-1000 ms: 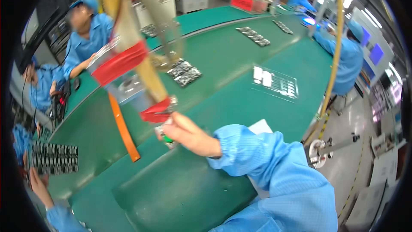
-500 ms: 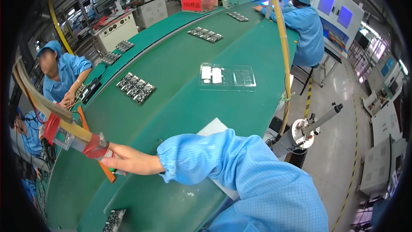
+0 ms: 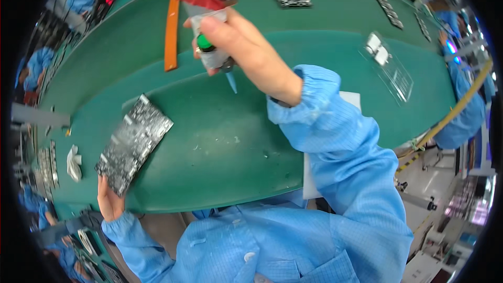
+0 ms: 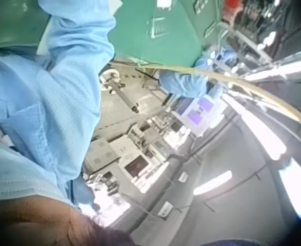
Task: The person dispenses adhesive onto circuit boards using a dispensing tool and places them onto the conveyor belt.
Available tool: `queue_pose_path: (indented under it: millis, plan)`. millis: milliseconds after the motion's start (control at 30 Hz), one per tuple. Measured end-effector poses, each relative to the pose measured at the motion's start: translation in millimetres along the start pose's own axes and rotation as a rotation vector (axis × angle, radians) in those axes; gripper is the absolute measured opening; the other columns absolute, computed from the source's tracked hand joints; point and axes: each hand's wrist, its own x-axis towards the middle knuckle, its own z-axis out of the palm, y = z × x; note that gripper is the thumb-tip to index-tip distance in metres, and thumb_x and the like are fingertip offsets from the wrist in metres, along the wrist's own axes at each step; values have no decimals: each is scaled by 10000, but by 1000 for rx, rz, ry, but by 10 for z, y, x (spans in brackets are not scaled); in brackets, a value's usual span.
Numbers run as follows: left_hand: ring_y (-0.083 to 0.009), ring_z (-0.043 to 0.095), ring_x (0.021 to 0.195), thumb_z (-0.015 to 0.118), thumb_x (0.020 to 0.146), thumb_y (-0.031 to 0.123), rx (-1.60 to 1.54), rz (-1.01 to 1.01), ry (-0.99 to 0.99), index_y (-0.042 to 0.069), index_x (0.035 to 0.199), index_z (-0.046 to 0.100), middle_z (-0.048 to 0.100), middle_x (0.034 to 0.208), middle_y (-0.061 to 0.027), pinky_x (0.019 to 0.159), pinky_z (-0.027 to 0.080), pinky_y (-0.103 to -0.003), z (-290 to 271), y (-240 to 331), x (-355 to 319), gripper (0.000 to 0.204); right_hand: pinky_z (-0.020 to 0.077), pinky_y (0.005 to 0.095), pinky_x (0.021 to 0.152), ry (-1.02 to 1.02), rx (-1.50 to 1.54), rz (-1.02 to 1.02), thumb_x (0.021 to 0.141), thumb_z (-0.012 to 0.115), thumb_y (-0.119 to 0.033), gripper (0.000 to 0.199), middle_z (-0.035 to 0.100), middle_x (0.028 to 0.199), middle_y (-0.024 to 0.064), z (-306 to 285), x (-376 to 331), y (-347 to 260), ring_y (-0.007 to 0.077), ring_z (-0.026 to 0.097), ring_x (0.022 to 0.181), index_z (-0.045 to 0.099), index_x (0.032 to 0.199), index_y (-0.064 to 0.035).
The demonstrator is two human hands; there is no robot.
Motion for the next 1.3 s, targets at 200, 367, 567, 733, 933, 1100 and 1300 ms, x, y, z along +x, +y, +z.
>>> queue_pose_path:
  millis: [200, 367, 567, 733, 933, 1100, 1300]
  plan:
    - [-230, 458, 1084, 406, 897, 174, -193, 183, 61, 57, 1241, 363, 459, 1209, -85, 905, 381, -398, 433, 87, -128, 366, 375, 222, 573, -123, -19, 41, 847, 412, -449, 539, 520, 841, 54, 334, -94, 41, 102, 504, 641, 386, 1156, -8]
    - [-245, 472, 1077, 391, 895, 169, -243, 62, -228, 55, 1256, 327, 449, 1207, -106, 900, 405, -391, 1438, -270, 207, 384, 391, 236, 602, -129, 16, 97, 816, 445, -488, 613, 514, 856, 74, 457, -304, 42, 124, 511, 665, 347, 1174, 0]
    - [-236, 487, 1059, 422, 872, 156, -293, -237, -480, 73, 1296, 239, 433, 1202, -104, 878, 425, -361, 2211, -759, 236, 470, 405, 244, 633, -159, 107, 107, 789, 460, -545, 696, 505, 866, 81, 540, -327, -31, 122, 503, 713, 329, 1191, 8]
    - [-212, 510, 1009, 466, 821, 105, -266, -299, -453, 68, 1285, 258, 474, 1141, -92, 853, 428, -340, 2444, -1023, 258, 510, 404, 236, 669, -195, 178, 73, 816, 492, -411, 605, 492, 908, 62, 466, -285, -62, 103, 483, 783, 310, 1220, 1]
    - [-204, 510, 1004, 497, 803, 115, -294, -330, -585, 45, 1269, 275, 489, 1108, -89, 848, 428, -344, 2358, -1194, 278, 521, 402, 248, 695, -168, 119, 111, 800, 498, -434, 609, 495, 896, 71, 468, -284, -71, 111, 485, 792, 341, 1192, 5]
    - [-201, 498, 1026, 521, 791, 122, -344, -303, -621, 18, 1248, 296, 466, 1137, -94, 865, 420, -346, 2448, -1041, 194, 520, 401, 259, 717, -155, 99, 131, 787, 502, -453, 614, 498, 887, 78, 479, -301, -67, 117, 487, 799, 367, 1169, 9]
    - [-208, 486, 1048, 520, 792, 126, -320, -282, -651, 16, 1250, 292, 450, 1163, -98, 882, 410, -347, 2396, -1093, 232, 524, 399, 268, 735, -134, 90, 153, 773, 507, -470, 619, 500, 869, 84, 509, -315, -60, 123, 488, 803, 394, 1145, 12]
